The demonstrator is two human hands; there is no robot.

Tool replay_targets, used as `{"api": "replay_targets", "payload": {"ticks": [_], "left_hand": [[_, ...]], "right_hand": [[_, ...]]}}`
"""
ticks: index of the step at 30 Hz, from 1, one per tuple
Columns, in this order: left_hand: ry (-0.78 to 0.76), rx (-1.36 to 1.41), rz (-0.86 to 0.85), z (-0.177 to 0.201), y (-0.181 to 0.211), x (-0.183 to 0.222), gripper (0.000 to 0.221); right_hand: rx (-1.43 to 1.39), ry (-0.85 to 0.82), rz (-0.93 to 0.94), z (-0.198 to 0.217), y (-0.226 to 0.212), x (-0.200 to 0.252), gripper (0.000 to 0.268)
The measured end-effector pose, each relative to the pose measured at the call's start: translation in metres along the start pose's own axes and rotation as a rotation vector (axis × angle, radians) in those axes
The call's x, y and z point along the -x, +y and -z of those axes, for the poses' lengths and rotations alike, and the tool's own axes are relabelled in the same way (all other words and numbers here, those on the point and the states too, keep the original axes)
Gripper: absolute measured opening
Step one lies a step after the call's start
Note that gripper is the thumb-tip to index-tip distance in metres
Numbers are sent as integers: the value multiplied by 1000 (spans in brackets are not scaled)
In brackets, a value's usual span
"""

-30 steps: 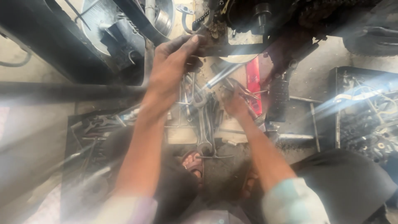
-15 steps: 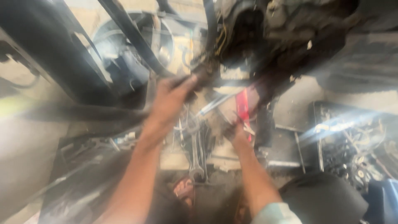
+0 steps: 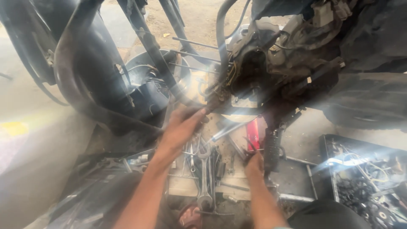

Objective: The person removes a metal part from the motorcycle engine and then uses a tool and their hands to manipulate internal engine components while an assistant holds parts in place.

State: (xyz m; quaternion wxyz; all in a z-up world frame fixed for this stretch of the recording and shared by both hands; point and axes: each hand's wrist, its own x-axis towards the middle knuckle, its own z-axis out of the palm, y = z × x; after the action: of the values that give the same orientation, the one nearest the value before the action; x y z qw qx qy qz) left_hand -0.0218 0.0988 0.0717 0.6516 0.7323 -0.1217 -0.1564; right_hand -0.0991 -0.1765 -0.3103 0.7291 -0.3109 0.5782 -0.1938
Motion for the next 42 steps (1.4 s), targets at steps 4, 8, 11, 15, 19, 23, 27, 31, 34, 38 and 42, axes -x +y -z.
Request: {"api": "replay_targets", "payload": {"ticks": [4,8,11,15,19,23,27,31,34,38,42], "left_hand": [[-42,-27,-55,-12,-6,-10,31],[-30,-48,-33,-32,-12,-27,31],[55,-28,-122,-41,-15,-35,33],[239,30,-283,-46,-2,-41,37],[277,42,-366,-33,23,-52,38],[231,-206,-557,-28,32,-91,25],[-27,-133,-333,-55,24,-101,33],[-334,333,52,-79,26,-87,49],[-227,279,-73,-96,29,-88,54],[-274,445,-134,-103,20,-100,46],[-302,530,-141,-109,12,-111,40]], "right_hand": [[-21,-254,-7,-23,14,31,31],[-24,-816,-164,-47,18,101,30],[93,-1058,-216,-71,-7,175,29],[756,-1135,-29,-105,-91,254,59],[1227,-1193,218,-93,-173,309,42],[709,-1036,-14,-39,-228,346,39],[420,-945,-25,-19,-238,347,24],[211,-1018,85,-40,-262,333,29],[185,-1091,86,-53,-275,323,36],[156,-1155,109,-51,-272,321,36],[217,-1095,208,-46,-262,322,35]]}}
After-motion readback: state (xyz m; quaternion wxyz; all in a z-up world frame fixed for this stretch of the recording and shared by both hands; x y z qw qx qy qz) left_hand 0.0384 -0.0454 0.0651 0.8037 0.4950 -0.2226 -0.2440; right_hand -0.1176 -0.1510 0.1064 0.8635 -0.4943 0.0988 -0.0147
